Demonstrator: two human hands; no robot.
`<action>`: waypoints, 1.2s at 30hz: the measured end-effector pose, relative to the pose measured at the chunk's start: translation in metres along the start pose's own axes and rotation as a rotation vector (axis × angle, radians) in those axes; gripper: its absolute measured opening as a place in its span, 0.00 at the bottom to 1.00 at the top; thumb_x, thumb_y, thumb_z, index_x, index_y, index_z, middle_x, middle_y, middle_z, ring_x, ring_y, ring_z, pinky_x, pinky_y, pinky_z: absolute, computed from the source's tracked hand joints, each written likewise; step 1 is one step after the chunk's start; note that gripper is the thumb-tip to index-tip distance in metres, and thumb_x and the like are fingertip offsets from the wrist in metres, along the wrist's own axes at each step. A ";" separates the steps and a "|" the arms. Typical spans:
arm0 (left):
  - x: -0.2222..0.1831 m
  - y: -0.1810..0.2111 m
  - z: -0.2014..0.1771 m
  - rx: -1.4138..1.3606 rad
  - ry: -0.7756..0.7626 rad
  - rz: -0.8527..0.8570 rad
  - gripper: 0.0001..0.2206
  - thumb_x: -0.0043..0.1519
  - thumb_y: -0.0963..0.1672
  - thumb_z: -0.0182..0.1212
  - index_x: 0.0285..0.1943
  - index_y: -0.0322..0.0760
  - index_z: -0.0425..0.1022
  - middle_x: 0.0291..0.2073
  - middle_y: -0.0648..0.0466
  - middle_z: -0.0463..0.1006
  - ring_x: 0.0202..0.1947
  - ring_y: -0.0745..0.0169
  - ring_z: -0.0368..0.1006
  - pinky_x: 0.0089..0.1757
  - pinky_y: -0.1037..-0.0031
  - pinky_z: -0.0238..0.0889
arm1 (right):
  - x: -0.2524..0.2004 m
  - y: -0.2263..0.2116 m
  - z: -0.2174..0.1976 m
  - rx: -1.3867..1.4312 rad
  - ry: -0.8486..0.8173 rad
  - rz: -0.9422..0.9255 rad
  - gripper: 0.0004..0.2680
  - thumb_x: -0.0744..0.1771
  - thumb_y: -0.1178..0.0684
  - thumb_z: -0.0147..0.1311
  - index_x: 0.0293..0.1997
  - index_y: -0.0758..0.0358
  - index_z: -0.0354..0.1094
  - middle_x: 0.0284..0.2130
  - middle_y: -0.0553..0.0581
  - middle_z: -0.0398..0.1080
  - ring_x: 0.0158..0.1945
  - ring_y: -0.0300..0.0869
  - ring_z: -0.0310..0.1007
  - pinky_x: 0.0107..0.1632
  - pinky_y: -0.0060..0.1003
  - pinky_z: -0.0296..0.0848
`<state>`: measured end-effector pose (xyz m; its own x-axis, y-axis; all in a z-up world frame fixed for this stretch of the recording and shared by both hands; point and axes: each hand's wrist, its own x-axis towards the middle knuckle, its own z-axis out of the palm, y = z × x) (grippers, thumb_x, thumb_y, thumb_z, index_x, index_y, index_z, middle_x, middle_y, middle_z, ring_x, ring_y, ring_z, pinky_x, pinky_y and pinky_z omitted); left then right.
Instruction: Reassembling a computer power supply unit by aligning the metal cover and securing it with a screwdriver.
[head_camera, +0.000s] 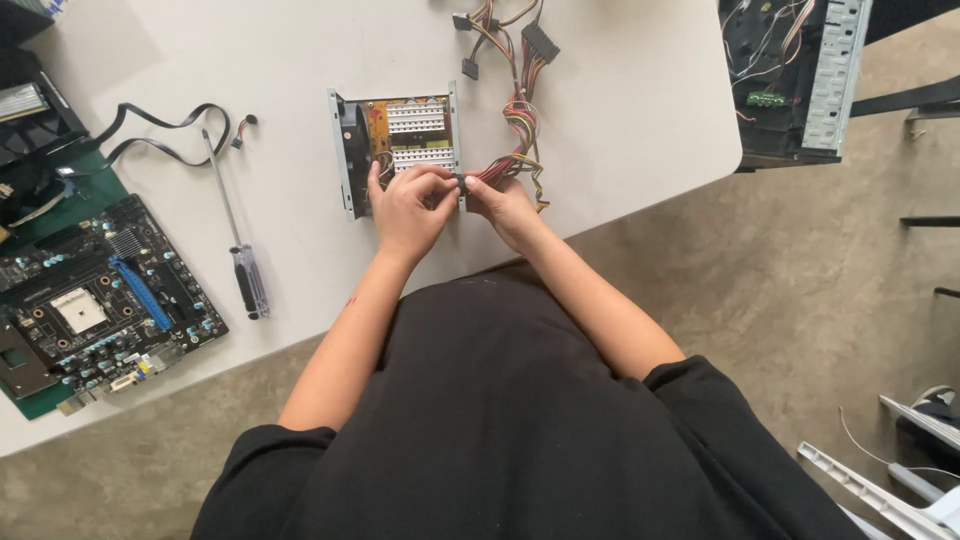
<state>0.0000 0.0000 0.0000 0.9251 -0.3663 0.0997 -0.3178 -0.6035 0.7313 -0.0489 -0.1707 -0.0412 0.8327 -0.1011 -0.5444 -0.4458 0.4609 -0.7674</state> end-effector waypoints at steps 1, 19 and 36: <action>-0.001 -0.003 0.001 0.001 0.002 0.000 0.05 0.62 0.49 0.75 0.36 0.59 0.83 0.43 0.72 0.84 0.48 0.67 0.80 0.69 0.43 0.37 | -0.001 0.002 -0.003 0.000 -0.002 -0.001 0.18 0.70 0.49 0.65 0.61 0.75 0.68 0.50 0.72 0.74 0.51 0.55 0.81 0.56 0.54 0.81; -0.011 -0.032 0.013 0.130 0.050 0.232 0.05 0.65 0.49 0.73 0.47 0.60 0.84 0.49 0.68 0.82 0.54 0.67 0.76 0.66 0.45 0.36 | -0.005 0.017 -0.017 0.090 -0.103 -0.040 0.21 0.72 0.49 0.63 0.67 0.75 0.62 0.57 0.70 0.66 0.59 0.54 0.73 0.65 0.58 0.72; 0.004 -0.020 -0.007 0.043 -0.131 0.165 0.06 0.63 0.48 0.74 0.44 0.54 0.82 0.47 0.65 0.85 0.56 0.63 0.74 0.64 0.39 0.32 | -0.022 0.000 0.000 0.084 0.008 0.106 0.23 0.73 0.44 0.56 0.74 0.66 0.54 0.62 0.65 0.61 0.63 0.52 0.65 0.68 0.58 0.66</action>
<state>0.0120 0.0158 -0.0093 0.8260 -0.5496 0.1252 -0.4737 -0.5564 0.6827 -0.0671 -0.1687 -0.0289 0.7794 -0.0547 -0.6242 -0.5020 0.5416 -0.6743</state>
